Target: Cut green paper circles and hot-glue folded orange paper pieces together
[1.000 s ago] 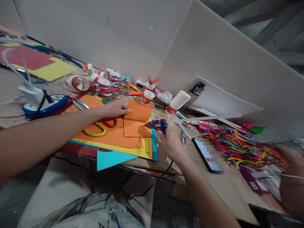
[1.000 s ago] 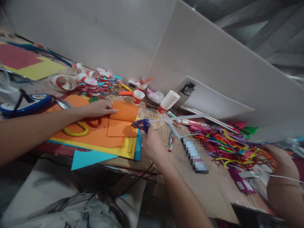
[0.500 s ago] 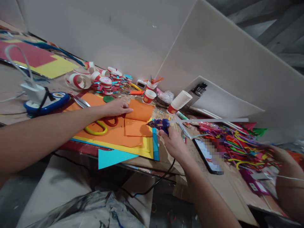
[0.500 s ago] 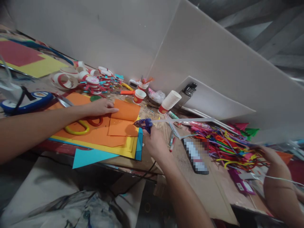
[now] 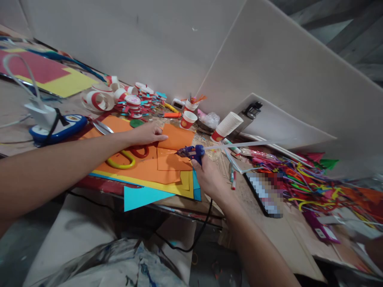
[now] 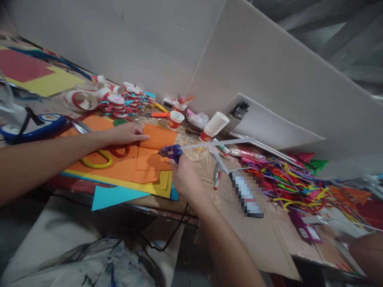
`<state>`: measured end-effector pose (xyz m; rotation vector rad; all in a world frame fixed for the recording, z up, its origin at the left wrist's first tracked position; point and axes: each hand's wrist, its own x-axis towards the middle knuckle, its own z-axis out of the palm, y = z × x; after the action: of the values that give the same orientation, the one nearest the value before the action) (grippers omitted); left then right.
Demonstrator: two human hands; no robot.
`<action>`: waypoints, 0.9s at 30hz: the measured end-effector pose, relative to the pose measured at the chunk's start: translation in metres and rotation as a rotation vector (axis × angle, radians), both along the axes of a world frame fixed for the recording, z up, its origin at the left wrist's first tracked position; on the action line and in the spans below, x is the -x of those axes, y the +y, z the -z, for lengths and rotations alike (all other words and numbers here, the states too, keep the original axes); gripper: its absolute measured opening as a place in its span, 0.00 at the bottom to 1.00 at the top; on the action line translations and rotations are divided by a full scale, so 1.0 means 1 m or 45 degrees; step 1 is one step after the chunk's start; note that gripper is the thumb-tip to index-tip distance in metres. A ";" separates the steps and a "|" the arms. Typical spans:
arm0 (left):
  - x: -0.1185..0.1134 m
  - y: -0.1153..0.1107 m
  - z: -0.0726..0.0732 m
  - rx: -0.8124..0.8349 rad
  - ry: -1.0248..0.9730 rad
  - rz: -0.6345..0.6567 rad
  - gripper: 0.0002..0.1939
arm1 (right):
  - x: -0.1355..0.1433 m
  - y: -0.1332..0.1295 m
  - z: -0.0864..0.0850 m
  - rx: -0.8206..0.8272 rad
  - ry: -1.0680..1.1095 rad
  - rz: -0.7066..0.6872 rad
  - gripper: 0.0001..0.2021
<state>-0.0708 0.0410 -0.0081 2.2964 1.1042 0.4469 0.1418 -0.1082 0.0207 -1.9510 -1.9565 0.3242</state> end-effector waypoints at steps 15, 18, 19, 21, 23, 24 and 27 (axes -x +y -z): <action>0.000 -0.001 -0.001 0.033 -0.045 -0.008 0.20 | -0.002 -0.011 -0.002 0.045 0.085 -0.062 0.17; 0.000 -0.004 -0.003 0.087 -0.031 -0.038 0.19 | -0.010 -0.014 -0.003 0.043 0.026 0.002 0.18; 0.000 -0.004 -0.003 0.089 -0.026 -0.039 0.19 | -0.015 -0.013 -0.003 0.039 -0.005 0.041 0.19; -0.001 -0.003 -0.003 0.069 -0.027 -0.025 0.19 | -0.023 -0.010 -0.001 0.038 -0.059 0.103 0.19; -0.001 -0.002 -0.002 0.028 -0.035 -0.008 0.20 | -0.028 -0.006 0.003 0.033 -0.094 0.121 0.19; -0.001 -0.001 -0.001 0.009 -0.038 0.001 0.21 | -0.030 -0.004 0.004 0.023 -0.105 0.114 0.19; 0.000 0.000 0.001 -0.023 -0.036 0.007 0.21 | -0.029 -0.002 0.007 -0.009 -0.120 0.068 0.19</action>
<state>-0.0707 0.0410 -0.0088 2.3011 1.0839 0.4881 0.1712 -0.1098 0.0141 -2.0445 -1.9563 0.2149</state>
